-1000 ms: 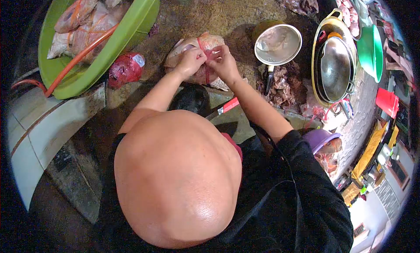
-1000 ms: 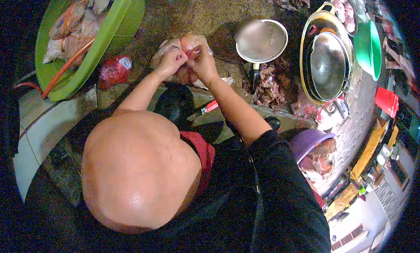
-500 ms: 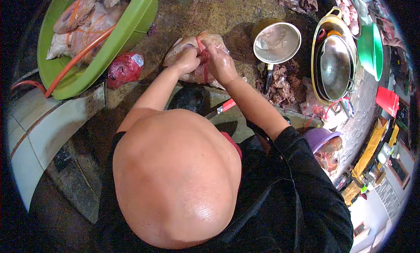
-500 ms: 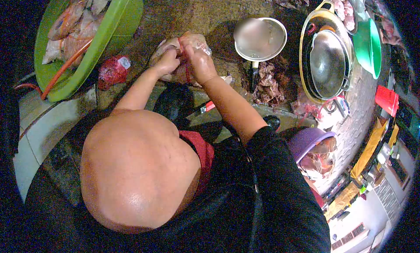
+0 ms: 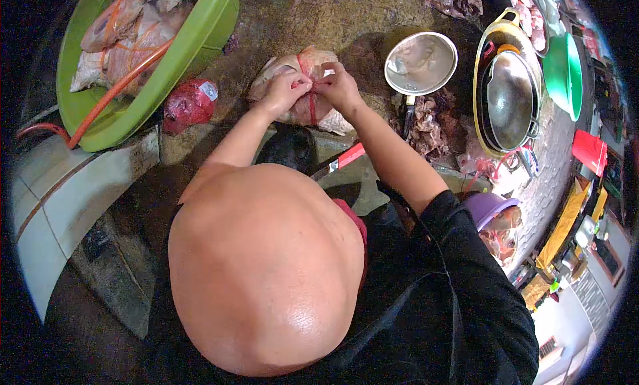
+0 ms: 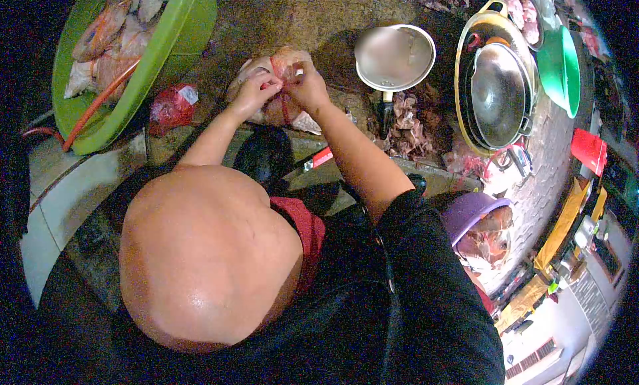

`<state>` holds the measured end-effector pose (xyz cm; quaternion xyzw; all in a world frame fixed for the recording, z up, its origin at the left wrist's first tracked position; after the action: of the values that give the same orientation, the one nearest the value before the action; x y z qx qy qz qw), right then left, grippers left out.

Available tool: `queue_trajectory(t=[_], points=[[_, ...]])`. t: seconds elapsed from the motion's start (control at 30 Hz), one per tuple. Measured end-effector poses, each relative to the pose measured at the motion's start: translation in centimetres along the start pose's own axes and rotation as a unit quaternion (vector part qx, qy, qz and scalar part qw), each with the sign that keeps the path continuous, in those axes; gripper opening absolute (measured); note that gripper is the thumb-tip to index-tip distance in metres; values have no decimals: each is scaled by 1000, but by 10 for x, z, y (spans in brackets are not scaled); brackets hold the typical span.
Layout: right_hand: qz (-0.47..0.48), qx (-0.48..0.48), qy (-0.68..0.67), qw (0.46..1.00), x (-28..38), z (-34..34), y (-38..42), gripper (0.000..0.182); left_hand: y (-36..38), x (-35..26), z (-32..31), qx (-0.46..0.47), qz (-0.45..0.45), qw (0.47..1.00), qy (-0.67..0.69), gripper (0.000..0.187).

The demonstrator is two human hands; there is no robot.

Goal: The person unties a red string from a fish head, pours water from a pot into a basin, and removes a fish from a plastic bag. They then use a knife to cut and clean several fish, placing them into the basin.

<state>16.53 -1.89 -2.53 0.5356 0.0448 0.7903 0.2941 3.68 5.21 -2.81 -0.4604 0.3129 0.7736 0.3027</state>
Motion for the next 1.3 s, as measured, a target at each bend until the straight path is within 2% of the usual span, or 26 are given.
queue_trajectory(t=[0.13,0.17,0.23,0.3,0.37,0.4,0.47,0.53,0.6,0.7,0.77,0.83,0.87,0.9,0.93,1.0,1.03,1.07,1.13,1.3], points=[[-32,47,-15,998,-15,-4,-7,50,2,0,0,26,20,999,-13,14],[-33,62,-12,997,-18,-5,-8,50,2,-2,1,16,-4,999,-30,14],[-19,64,-31,997,-13,-3,-4,47,1,-8,3,4,-28,999,-47,14],[-6,67,-49,997,-3,1,5,44,-1,-11,1,41,-9,997,-59,14],[23,7,-19,1000,17,15,21,32,-2,-10,-1,46,-1,998,-51,15],[24,7,-19,1000,16,14,24,32,-2,-8,-2,52,7,998,-44,16],[190,-61,142,970,27,16,36,25,-5,0,-3,46,-11,997,-64,16],[164,-39,168,971,30,8,47,21,-5,-7,-3,42,-30,995,-84,16],[126,-58,178,974,33,2,54,14,-5,-10,-3,54,0,995,-89,16],[93,-56,197,974,32,-6,47,17,-6,-6,-4,52,-13,997,-60,15],[80,-56,220,971,29,-8,40,19,-9,11,-7,54,-14,995,-88,14],[74,11,228,971,28,-13,34,24,-14,15,0,54,-17,992,-115,15],[75,12,228,971,28,-11,31,24,-16,7,8,12,-125,980,-157,14],[38,67,300,951,23,-12,30,26,-12,-4,16,-30,-231,953,-196,13],[-1,122,369,921,15,-12,31,27,-9,0,24,-29,-230,953,-196,13],[30,110,353,929,10,-4,41,28,-11,15,40,-24,-96,975,-197,13],[63,99,335,935,11,-4,42,29,-7,10,41,-49,-135,963,-228,13],[64,100,334,935,8,-6,43,29,-5,10,41,-49,-134,963,-229,13],[75,56,315,945,9,-5,45,27,-6,10,42,-13,-73,961,-268,14],[78,20,280,957,9,-2,46,22,-9,-24,57,-57,-69,939,-332,14]])
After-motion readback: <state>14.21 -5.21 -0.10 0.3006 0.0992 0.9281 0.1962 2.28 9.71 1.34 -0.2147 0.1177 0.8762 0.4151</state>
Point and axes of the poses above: each hand's wrist, its own y-axis away from the middle knuckle, its own z-axis out of the back of the hand, x = y × z, the point moved 5 cm from there along -y, towards the middle knuckle, and after that the axes turned 4 degrees about -y, right-handed, at the moved point
